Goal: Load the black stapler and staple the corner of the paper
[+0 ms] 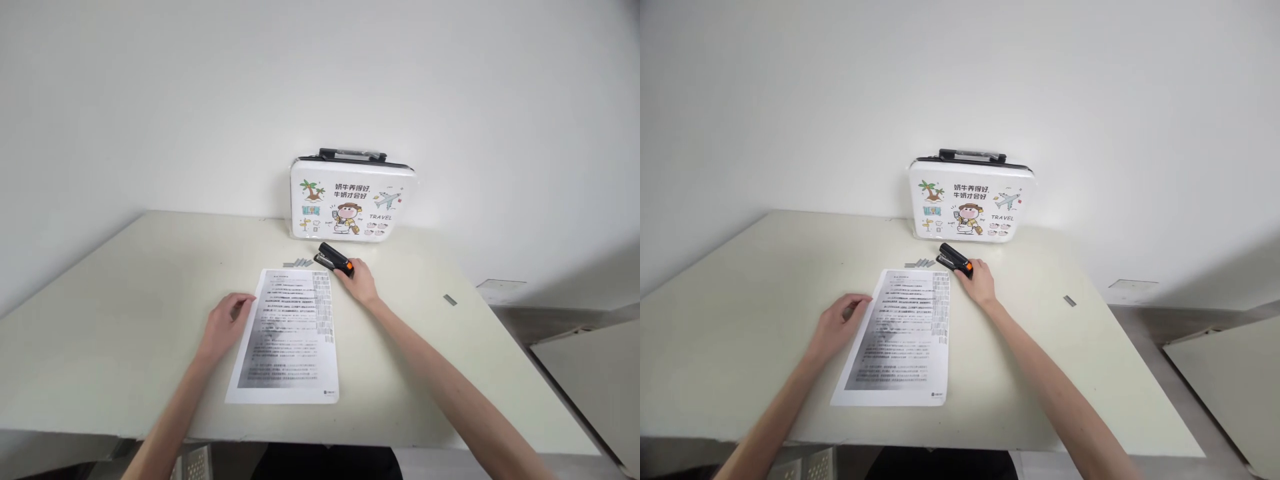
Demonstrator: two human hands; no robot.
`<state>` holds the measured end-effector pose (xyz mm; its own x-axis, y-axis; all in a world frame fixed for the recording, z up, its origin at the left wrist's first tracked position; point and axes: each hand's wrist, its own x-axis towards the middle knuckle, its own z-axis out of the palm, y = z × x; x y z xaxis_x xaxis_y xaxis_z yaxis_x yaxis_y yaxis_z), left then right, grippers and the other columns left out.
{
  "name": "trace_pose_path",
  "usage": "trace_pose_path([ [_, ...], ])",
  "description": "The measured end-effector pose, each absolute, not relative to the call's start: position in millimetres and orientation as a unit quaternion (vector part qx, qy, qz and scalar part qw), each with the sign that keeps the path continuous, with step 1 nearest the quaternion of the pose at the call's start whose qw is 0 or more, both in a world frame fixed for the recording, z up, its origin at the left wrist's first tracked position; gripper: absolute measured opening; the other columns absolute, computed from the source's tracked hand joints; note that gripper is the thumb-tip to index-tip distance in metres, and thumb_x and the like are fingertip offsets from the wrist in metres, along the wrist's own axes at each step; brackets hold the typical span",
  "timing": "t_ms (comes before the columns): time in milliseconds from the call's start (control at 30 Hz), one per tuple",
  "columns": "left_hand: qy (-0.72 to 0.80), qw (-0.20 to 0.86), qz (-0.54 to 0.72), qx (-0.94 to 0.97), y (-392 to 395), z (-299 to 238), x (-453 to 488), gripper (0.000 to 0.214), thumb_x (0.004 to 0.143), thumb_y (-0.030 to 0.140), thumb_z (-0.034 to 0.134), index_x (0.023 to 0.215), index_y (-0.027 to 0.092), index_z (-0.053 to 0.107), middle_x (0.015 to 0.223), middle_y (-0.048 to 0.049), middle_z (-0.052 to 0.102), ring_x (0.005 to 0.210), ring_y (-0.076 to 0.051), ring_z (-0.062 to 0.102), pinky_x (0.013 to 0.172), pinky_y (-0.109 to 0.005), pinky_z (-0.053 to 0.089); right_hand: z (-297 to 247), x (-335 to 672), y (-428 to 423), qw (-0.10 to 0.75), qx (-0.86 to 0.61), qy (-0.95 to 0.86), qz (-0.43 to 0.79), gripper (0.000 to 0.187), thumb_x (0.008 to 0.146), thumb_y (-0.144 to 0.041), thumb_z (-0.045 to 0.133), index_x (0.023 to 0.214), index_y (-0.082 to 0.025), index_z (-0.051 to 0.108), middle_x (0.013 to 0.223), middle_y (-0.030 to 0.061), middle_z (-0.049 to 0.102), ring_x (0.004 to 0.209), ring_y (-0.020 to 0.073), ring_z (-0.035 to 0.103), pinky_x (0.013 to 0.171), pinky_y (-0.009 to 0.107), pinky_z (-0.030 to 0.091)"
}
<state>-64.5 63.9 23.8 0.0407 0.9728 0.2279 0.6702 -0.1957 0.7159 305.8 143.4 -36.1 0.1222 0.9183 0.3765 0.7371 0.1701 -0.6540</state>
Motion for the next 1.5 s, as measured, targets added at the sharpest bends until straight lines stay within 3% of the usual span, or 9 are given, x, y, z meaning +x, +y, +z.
trace_pose_path([
  [133,0.600,0.220,0.348,0.686,62,26,-65,0.034,0.096,0.052,0.054,0.098,0.024,0.074,0.106,-0.0037,0.077,0.088,-0.021,0.070,0.078,-0.031,0.053,-36,309,142,0.391,-0.634,-0.658,0.107,0.041,0.091,-0.060,0.063,0.104,-0.021,0.066,0.104,0.0128,0.069,0.101,0.0323,0.062,0.090,0.046,0.053],
  [567,0.605,0.226,0.341,0.683,60,31,-65,0.035,0.096,0.052,0.053,0.101,0.024,0.074,0.109,-0.0046,0.078,0.093,-0.022,0.072,0.077,-0.030,0.054,-28,347,91,0.393,-0.629,-0.663,0.103,0.055,0.093,-0.076,0.054,0.098,-0.022,0.062,0.093,0.0089,0.064,0.091,0.0299,0.061,0.084,0.045,0.053],
  [867,0.607,0.215,0.309,0.700,62,37,-60,0.037,0.096,0.056,0.055,0.105,0.026,0.074,0.114,-0.0047,0.077,0.099,-0.024,0.071,0.075,-0.030,0.054,-7,383,-15,0.365,-0.598,-0.689,0.184,0.036,0.096,-0.060,0.064,0.103,-0.024,0.063,0.099,0.0075,0.065,0.093,0.0279,0.062,0.084,0.044,0.054],
  [1000,0.574,0.181,0.290,0.744,68,33,-61,0.041,0.095,0.061,0.058,0.112,0.027,0.072,0.123,-0.0064,0.073,0.117,-0.028,0.066,0.091,-0.036,0.055,0,385,-47,0.368,-0.587,-0.688,0.215,0.029,0.097,-0.053,0.066,0.106,-0.026,0.063,0.101,0.0070,0.066,0.096,0.0279,0.063,0.084,0.043,0.055],
  [1133,0.540,0.139,0.281,0.781,72,27,-62,0.042,0.094,0.062,0.060,0.114,0.027,0.070,0.124,-0.0067,0.071,0.121,-0.030,0.063,0.110,-0.044,0.047,3,385,-57,0.367,-0.577,-0.690,0.239,0.026,0.098,-0.050,0.066,0.108,-0.027,0.063,0.102,0.0073,0.066,0.096,0.0281,0.063,0.084,0.043,0.055],
  [1500,0.545,0.141,0.278,0.778,74,21,-64,0.042,0.093,0.063,0.063,0.117,0.029,0.069,0.127,-0.0059,0.068,0.122,-0.029,0.063,0.110,-0.043,0.046,1,386,-58,0.358,-0.576,-0.689,0.256,0.032,0.098,-0.048,0.065,0.125,-0.030,0.062,0.117,0.0086,0.070,0.108,0.0311,0.065,0.096,0.051,0.054],
])
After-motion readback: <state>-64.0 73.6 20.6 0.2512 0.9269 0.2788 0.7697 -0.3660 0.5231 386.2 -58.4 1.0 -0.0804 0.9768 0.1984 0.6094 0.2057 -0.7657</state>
